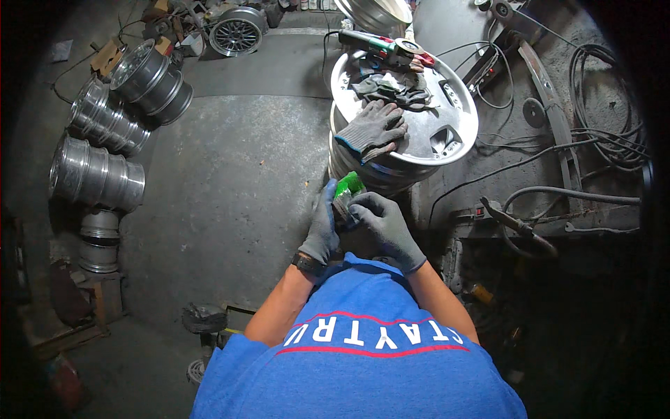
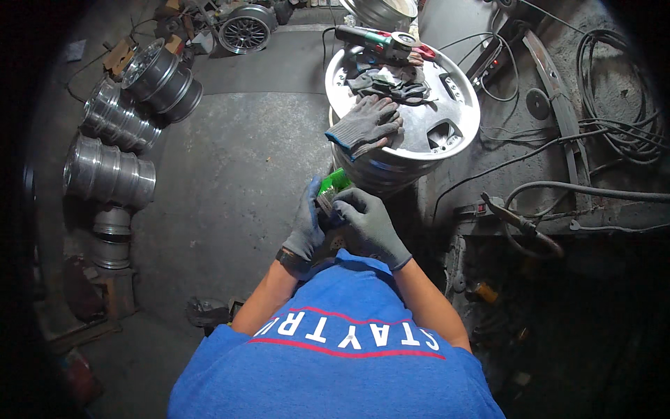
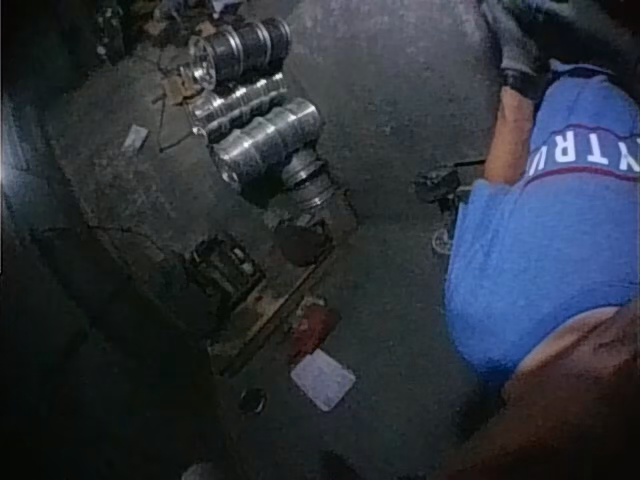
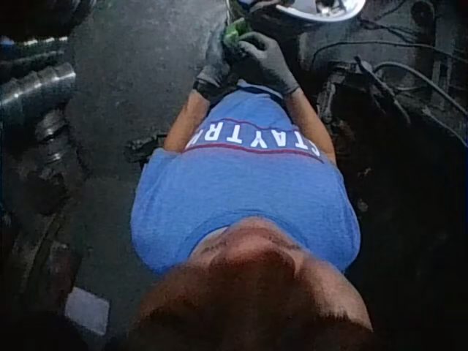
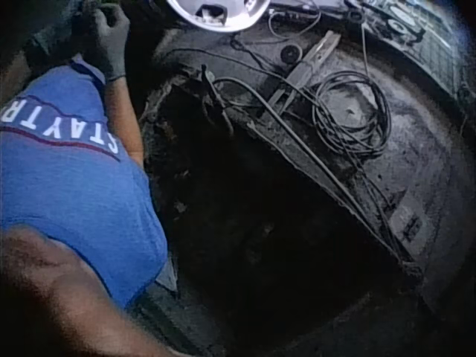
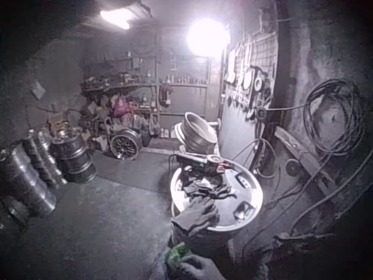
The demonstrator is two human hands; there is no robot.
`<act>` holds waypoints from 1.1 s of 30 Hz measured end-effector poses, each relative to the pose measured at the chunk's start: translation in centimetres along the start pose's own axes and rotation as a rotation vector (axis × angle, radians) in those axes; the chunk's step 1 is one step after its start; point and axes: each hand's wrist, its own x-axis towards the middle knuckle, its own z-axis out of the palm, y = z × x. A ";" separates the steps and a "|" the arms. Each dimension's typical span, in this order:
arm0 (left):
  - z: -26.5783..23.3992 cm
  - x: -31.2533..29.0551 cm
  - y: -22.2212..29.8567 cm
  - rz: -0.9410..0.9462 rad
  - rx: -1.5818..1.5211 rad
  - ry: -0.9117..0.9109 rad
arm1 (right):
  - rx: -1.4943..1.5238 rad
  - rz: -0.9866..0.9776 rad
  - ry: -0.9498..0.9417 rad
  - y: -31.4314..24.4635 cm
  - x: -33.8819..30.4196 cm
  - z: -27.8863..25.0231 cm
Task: The person mounts a car wheel onto a stand and uses a handheld angle grinder to polish the wheel's rim. They briefly stop to change the grinding disc, then resume polishing the same wheel.
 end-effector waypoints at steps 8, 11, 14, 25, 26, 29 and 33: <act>1.3 -0.6 -0.2 0.195 0.139 0.262 | -0.230 0.001 -0.048 -0.1 0.5 -0.7; 1.2 -0.4 -0.3 0.253 0.243 0.171 | -0.200 0.077 -0.070 -0.5 0.3 -0.5; 0.7 -0.3 -0.6 0.275 0.233 0.136 | -0.278 0.049 -0.090 0.7 0.5 -0.6; -0.1 2.8 -1.9 0.372 0.144 0.221 | -0.406 -0.339 0.199 1.5 0.3 0.9; -0.5 3.0 -1.8 0.311 0.092 0.196 | -0.405 -0.341 0.197 1.8 0.4 1.2; -0.6 3.5 -2.1 0.262 -0.008 0.112 | -0.560 -0.478 0.270 2.8 0.7 1.5; 3.2 1.0 1.7 0.029 -0.289 0.046 | -0.682 -0.728 0.232 4.1 -0.3 -0.3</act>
